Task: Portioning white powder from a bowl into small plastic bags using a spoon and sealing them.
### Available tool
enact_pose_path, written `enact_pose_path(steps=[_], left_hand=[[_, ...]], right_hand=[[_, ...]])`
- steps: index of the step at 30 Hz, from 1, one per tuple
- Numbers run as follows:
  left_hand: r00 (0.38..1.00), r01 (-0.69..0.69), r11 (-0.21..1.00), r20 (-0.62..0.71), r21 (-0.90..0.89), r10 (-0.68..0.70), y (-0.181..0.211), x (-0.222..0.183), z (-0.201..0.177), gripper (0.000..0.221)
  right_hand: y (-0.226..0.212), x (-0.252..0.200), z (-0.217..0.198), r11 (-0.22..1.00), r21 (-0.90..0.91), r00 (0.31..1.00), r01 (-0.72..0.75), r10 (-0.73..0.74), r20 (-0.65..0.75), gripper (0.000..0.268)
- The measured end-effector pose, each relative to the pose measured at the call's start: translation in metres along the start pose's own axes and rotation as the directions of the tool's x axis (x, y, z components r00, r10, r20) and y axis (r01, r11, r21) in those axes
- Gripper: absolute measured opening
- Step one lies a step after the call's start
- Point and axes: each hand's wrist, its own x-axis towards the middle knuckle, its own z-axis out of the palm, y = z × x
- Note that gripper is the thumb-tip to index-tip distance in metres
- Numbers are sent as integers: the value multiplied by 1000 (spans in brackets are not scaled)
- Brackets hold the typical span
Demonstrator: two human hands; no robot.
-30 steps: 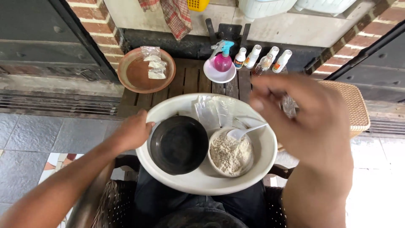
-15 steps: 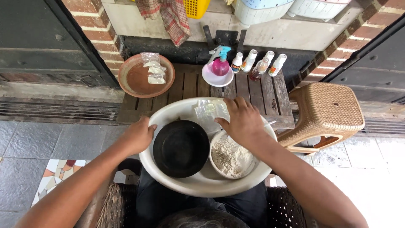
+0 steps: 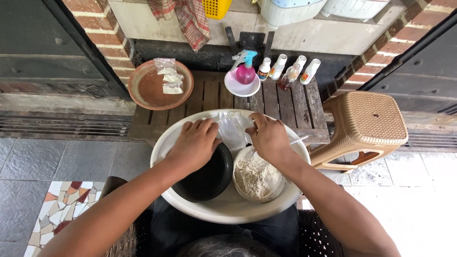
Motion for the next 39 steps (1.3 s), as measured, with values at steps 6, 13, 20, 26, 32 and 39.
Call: enact_pose_path(steps=[6,13,20,26,32,39], left_hand=[[996,71,992,63,-109,-64,4,29,19,48],[986,32,988,-155,-148,-55,-1,35,52,20],[935,98,863,-251,-496,-251,20,25,10,8],[891,-17,763,-356,-646,-281,39,15,-20,7],[900,-73,666,-336,-743,-276,57,10,-42,10],[951,-154,508,-267,-847,-158,55,8,-63,32]], right_hand=[[-15,3,-24,985,125,984,117,-98,-149,17],[-24,-4,-50,902,426,993,66,-18,-116,10],[-30,-6,-68,832,529,981,165,-85,-172,16],[-36,-12,-80,795,495,928,351,-225,-296,19],[-46,-10,-101,746,346,779,569,-355,-517,9],[-54,-13,-108,703,307,693,642,-360,-625,17]])
